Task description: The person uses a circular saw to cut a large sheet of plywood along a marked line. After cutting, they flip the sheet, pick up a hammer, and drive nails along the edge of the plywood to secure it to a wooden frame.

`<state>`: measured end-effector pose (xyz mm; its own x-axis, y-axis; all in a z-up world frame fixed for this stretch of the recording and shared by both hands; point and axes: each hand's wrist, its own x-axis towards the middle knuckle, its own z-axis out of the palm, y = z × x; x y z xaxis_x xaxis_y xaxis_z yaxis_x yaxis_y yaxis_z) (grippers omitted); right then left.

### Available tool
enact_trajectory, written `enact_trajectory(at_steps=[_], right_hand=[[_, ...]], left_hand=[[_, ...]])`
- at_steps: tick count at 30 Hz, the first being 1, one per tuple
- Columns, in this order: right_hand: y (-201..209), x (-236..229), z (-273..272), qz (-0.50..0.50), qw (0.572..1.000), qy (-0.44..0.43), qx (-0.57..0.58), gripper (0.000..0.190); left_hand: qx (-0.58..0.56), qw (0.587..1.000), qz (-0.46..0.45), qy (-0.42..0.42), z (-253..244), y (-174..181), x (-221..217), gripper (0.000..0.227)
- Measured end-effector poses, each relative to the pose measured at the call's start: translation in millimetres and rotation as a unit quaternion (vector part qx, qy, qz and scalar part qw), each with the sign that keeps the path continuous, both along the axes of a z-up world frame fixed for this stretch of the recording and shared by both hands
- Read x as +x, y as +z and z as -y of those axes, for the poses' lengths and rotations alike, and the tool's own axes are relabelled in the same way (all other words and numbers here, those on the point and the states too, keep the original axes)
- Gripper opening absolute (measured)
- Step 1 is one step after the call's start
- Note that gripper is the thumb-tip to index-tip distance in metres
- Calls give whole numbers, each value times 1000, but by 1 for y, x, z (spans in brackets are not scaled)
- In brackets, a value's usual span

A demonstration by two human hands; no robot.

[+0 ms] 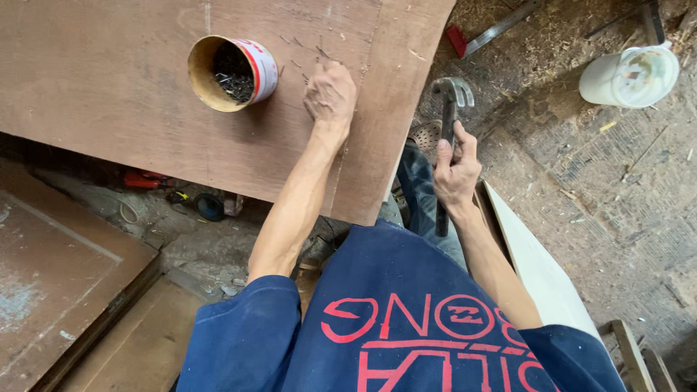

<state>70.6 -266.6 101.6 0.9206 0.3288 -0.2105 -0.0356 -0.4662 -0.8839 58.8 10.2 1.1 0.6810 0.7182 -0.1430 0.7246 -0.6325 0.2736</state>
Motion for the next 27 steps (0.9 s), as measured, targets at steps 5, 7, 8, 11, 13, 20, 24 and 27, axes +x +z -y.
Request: enact_trajectory(at_steps=[5,7,8,11,13,20,24,27], right_hand=[[-1,18,12,-24,1000,-13,-8,40],[-2,26,16,-9,1000,-7,-12,40],[-3,29,18,-14,1000,-5,-11,40],[-6,36,23,-16,1000,5,-18,41],[-8,40,27,-11,1000,10,-27,41],[-13,52,25,-12,1000,4,-9,41],[-16,59,20,-66,998,-20,13,43],[-17,66,12,-43,999,-14,-7,43]], left_hand=[[20,996,86,8,-5,21,-8,15],[-60,990,129,21,-1,34,-7,15],[-117,982,148,31,4,39,-6,16],[-189,958,216,-22,24,40,10,18],[-200,941,259,-81,39,29,29,19],[-143,924,323,-145,69,-4,93,16],[-46,922,352,-152,73,1,104,9],[-44,927,337,-158,72,7,107,11]])
